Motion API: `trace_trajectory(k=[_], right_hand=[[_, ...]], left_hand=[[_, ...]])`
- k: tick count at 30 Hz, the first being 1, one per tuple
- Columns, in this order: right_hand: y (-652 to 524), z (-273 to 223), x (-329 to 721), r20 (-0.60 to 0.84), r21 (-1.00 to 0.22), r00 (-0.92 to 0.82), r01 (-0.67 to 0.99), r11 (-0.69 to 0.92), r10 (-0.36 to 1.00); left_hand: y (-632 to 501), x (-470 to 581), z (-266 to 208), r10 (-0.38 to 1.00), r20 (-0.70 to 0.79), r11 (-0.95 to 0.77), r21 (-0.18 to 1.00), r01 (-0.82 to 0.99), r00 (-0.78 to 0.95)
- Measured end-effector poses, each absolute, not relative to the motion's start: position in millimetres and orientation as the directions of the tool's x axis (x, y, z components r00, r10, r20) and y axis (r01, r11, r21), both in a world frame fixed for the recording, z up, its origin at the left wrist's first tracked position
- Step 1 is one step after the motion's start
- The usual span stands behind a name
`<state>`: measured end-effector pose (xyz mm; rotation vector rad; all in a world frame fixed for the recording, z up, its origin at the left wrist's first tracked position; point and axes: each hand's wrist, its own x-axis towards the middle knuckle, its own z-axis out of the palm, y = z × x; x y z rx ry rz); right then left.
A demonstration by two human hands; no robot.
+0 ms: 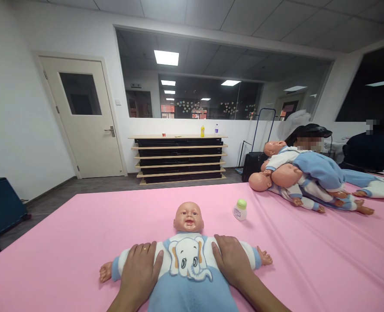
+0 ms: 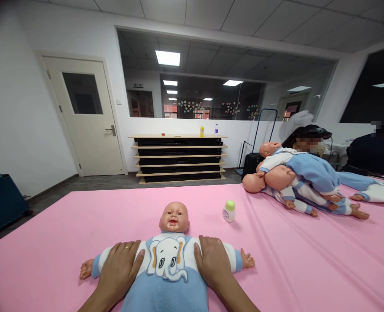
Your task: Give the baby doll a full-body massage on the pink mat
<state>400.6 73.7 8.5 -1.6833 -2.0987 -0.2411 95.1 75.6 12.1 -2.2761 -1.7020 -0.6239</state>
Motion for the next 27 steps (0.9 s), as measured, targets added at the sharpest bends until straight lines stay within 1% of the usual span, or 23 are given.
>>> trace_trajectory(k=[9, 13, 23, 27], right_hand=[[73.3, 8.4, 400.1, 0.442, -0.137, -0.164, 0.959, 0.247, 0.882], [72.5, 10.1, 399.5, 0.431, -0.144, -0.159, 0.960, 0.241, 0.888], [72.5, 9.0, 399.5, 0.491, -0.128, -0.163, 0.958, 0.256, 0.856], [72.2, 9.4, 399.5, 0.477, -0.121, -0.169, 0.959, 0.255, 0.862]], left_hand=[[76.0, 94.8, 11.9, 0.848, 0.472, -0.302, 0.058, 0.951, 0.240], [75.4, 95.5, 13.8, 0.855, 0.464, -0.297, 0.073, 0.952, 0.231], [75.0, 94.9, 12.4, 0.850, 0.473, -0.299, 0.069, 0.952, 0.233], [74.7, 96.2, 13.5, 0.854, 0.467, -0.291, 0.063, 0.955, 0.229]])
